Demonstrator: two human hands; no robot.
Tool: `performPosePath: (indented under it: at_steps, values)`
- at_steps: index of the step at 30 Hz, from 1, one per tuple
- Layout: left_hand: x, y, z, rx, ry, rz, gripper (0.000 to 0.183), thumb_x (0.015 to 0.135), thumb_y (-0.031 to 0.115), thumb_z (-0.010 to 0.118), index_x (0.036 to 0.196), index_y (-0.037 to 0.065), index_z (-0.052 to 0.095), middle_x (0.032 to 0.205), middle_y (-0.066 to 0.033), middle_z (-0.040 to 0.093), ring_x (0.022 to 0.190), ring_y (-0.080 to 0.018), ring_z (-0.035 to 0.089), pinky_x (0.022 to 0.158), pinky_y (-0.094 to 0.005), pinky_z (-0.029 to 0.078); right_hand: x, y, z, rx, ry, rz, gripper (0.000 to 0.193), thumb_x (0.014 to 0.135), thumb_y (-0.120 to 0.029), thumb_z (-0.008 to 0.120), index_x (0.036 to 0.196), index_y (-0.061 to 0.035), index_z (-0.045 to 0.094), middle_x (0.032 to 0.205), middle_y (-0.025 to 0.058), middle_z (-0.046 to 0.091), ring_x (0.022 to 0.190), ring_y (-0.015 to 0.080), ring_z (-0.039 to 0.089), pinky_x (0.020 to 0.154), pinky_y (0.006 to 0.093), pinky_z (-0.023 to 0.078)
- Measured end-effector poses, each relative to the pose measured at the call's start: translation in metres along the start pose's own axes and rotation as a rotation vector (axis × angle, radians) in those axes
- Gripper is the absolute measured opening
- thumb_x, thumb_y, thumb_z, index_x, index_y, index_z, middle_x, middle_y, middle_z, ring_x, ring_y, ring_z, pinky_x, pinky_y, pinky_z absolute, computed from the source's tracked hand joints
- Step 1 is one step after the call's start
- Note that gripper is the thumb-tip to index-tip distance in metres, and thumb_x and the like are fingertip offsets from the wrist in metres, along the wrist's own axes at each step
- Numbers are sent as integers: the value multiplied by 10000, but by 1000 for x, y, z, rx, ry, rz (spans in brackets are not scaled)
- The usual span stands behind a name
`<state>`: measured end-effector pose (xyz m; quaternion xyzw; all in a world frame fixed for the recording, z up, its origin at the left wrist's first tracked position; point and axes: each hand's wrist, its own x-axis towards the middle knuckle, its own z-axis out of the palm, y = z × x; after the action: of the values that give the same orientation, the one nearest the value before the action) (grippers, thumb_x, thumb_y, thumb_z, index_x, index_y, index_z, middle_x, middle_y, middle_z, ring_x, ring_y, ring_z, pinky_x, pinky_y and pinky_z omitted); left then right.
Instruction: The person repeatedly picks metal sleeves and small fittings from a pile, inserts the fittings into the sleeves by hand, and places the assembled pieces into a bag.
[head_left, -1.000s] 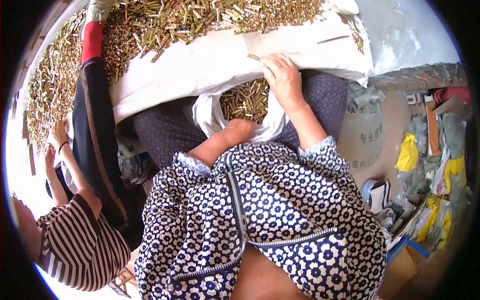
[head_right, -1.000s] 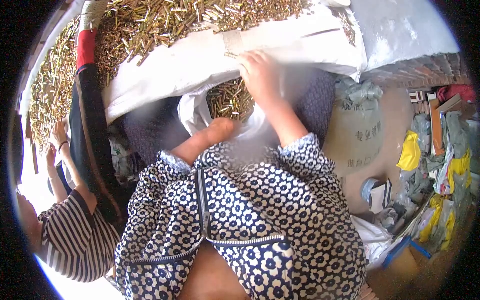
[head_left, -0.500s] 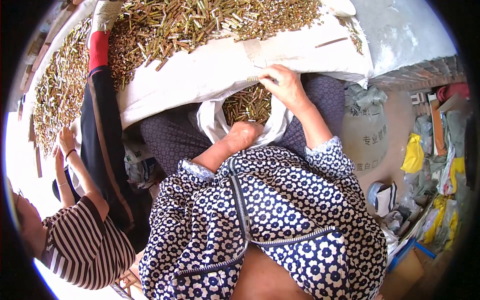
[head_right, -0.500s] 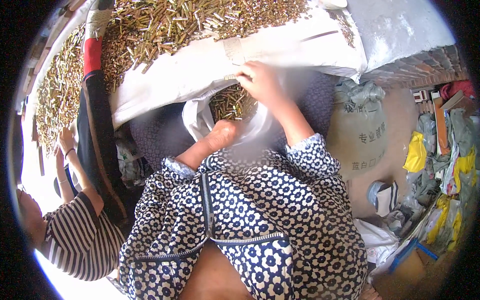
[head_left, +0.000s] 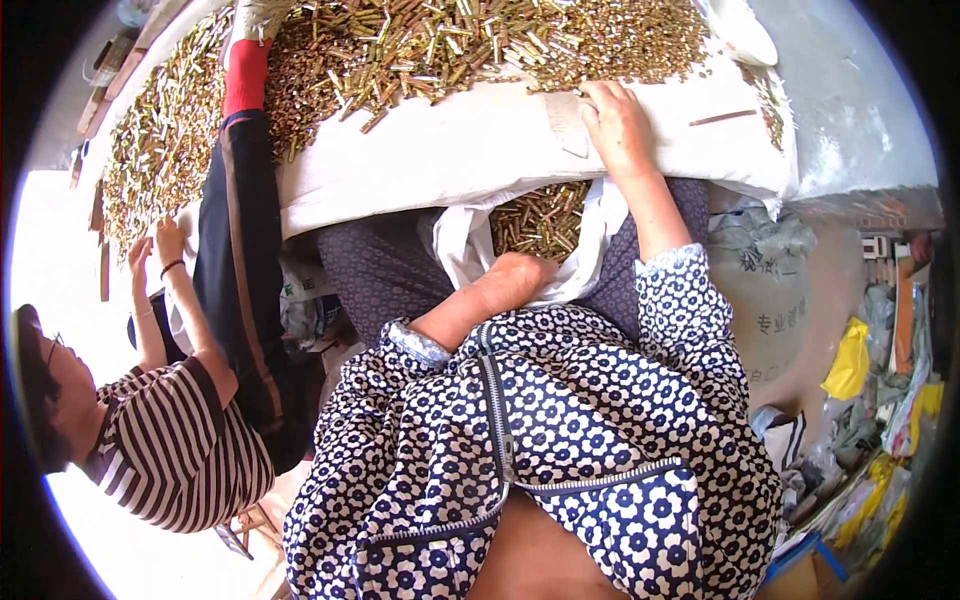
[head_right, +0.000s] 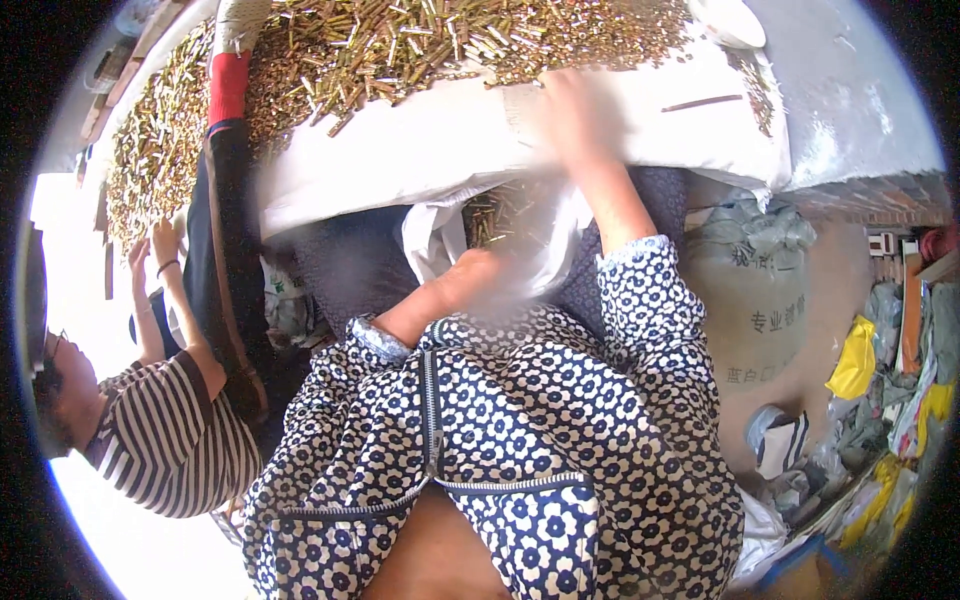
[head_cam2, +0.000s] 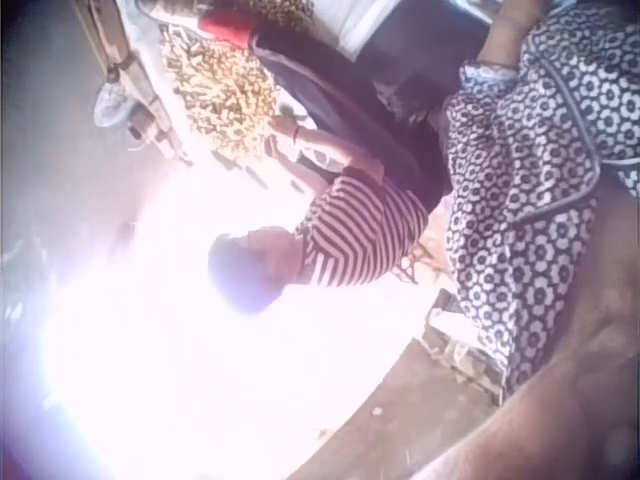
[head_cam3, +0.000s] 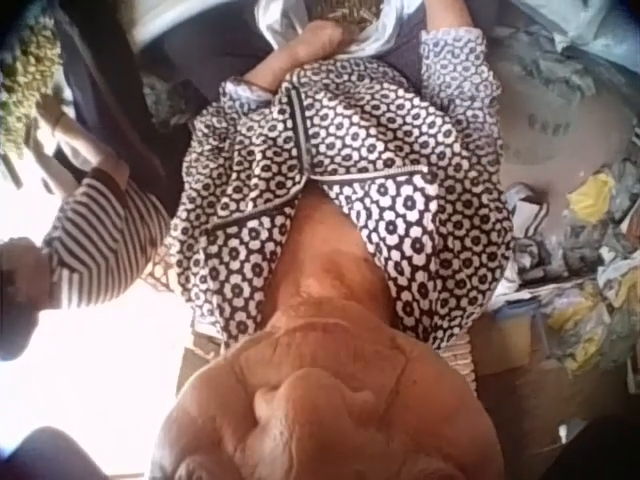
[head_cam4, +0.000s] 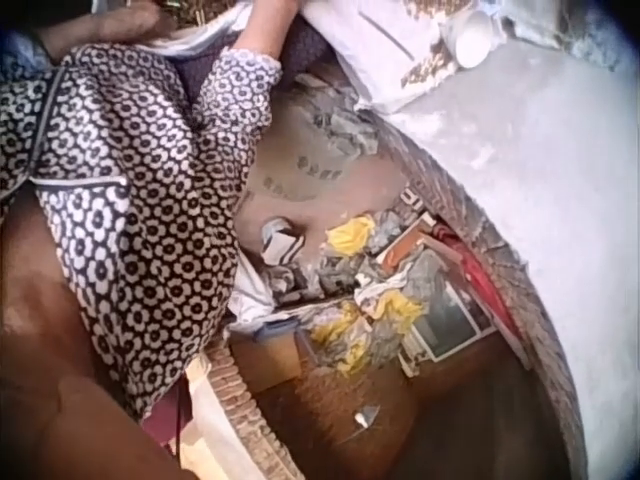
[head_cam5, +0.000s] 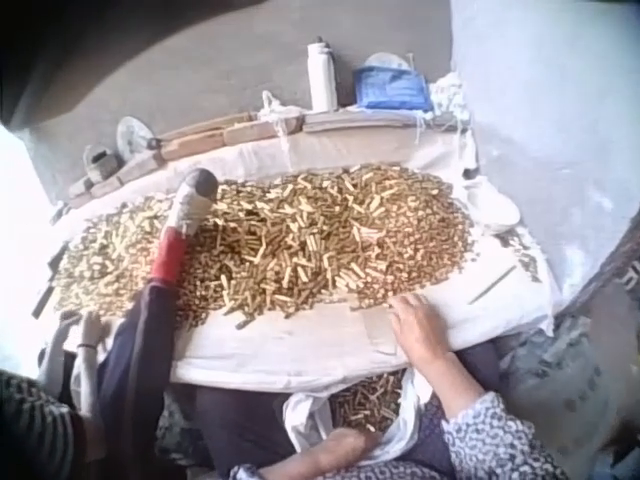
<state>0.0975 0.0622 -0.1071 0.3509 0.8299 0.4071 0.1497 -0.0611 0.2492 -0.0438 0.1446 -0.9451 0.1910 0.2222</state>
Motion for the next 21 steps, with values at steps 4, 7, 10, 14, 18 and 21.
performPosePath:
  at_steps: [4,7,10,14,18,21]
  values:
    - [4,1,-1,96,16,-9,105,786,47,549,851,55,632,788,-160,656,753,-301,668,630,-375,529,12,1,11,-21,-33,-18,131,788,-87,626,919,-81,622,914,99,622,879,304,592,775,390,486]
    - [6,12,-16,177,-10,-26,113,786,40,536,855,65,621,768,-145,646,722,-297,661,615,-372,525,10,0,13,-22,-52,2,64,785,-69,620,841,-70,591,841,95,606,836,301,592,734,390,484]
    - [15,29,-66,160,179,67,146,761,25,575,897,64,613,780,-126,628,693,-295,634,613,-375,513,2,-2,4,-8,-71,-16,60,782,-51,613,826,-60,573,832,97,603,819,297,595,712,388,485]
    - [41,2,-143,320,692,-45,247,775,61,631,1019,33,597,917,-158,616,865,-324,603,756,-405,490,-3,-6,-1,92,4,-64,78,782,-30,604,850,-61,581,848,89,610,811,293,601,706,383,491]
    - [55,-50,-204,582,864,-159,482,815,234,665,1212,10,508,1279,-200,489,1194,-376,442,996,-449,368,-6,-33,-2,189,29,-69,108,774,-14,618,864,-64,587,856,84,618,813,280,611,705,365,500]
    - [68,-59,-213,636,810,-247,627,816,361,666,1293,16,452,1389,-203,403,1284,-387,361,1057,-487,303,-5,-46,-10,164,43,-119,131,761,-2,632,862,-76,591,854,82,622,803,268,617,702,357,508]
